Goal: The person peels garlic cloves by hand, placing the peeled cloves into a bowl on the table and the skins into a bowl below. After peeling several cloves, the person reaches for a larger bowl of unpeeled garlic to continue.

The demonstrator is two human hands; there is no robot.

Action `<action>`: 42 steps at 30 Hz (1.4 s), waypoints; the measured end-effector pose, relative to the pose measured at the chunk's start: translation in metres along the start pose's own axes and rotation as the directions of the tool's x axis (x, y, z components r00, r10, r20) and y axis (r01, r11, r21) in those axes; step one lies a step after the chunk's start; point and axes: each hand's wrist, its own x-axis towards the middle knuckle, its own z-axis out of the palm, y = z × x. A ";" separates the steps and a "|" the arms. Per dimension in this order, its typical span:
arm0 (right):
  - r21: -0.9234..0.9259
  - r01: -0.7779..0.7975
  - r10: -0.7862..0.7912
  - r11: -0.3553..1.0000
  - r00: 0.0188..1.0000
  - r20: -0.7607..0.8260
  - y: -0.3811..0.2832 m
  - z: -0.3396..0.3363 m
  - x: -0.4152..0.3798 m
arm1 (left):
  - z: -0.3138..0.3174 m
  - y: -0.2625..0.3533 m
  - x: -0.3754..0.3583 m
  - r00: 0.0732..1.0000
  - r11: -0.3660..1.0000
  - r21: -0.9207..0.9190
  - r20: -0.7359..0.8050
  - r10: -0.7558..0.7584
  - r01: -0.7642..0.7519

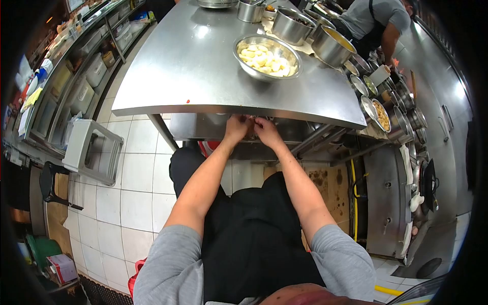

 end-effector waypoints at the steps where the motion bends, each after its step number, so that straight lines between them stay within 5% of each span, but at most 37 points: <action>1: -0.061 0.023 -0.024 0.998 0.999 -0.029 -0.007 0.000 -0.003 | -0.001 0.002 -0.002 0.999 1.000 -0.018 0.036 -0.020 0.021; 5: -0.226 0.009 -0.013 0.974 1.000 -0.014 -0.034 -0.011 -0.015 | -0.009 0.024 -0.004 0.982 0.998 0.057 0.191 -0.009 -0.002; 6: -0.235 -0.003 0.006 0.972 1.000 0.015 -0.038 -0.015 -0.015 | -0.005 0.022 -0.007 0.983 0.986 -0.004 0.074 0.168 -0.168; 7: -0.238 0.000 0.001 0.971 1.000 0.005 -0.041 -0.018 -0.014 | -0.004 0.020 -0.006 0.981 0.984 -0.005 0.076 0.178 -0.179; 9: -0.208 -0.057 0.075 0.977 0.994 0.083 -0.046 -0.022 -0.014 | -0.007 0.018 -0.004 0.975 0.997 -0.080 0.220 0.024 -0.006; 19: -0.199 0.273 -0.277 0.941 0.961 0.006 -0.047 -0.020 -0.018 | -0.007 0.002 0.004 0.966 0.986 -0.151 0.258 -0.026 0.067; 25: -0.289 0.337 -0.359 0.896 0.933 -0.027 -0.039 -0.012 -0.009 | -0.007 0.013 0.000 0.979 0.911 -0.388 0.192 -0.070 0.141; 35: -0.399 0.323 -0.299 0.858 0.946 0.124 -0.023 -0.010 0.001 | -0.010 0.023 -0.003 0.982 0.967 -0.182 0.092 -0.162 0.177; 37: -0.463 0.412 -0.400 0.784 0.907 0.130 -0.022 -0.010 0.005 | -0.008 0.016 0.000 0.982 0.973 -0.136 0.068 -0.178 0.185; 41: -0.434 0.422 -0.442 0.796 0.895 0.061 -0.030 -0.003 0.004 | -0.004 0.002 0.012 0.996 0.993 0.103 -0.076 -0.050 0.058; 42: -0.484 0.299 -0.258 0.823 0.954 0.150 -0.031 -0.005 0.009 | -0.006 0.007 0.011 0.995 0.998 0.054 -0.100 -0.014 0.019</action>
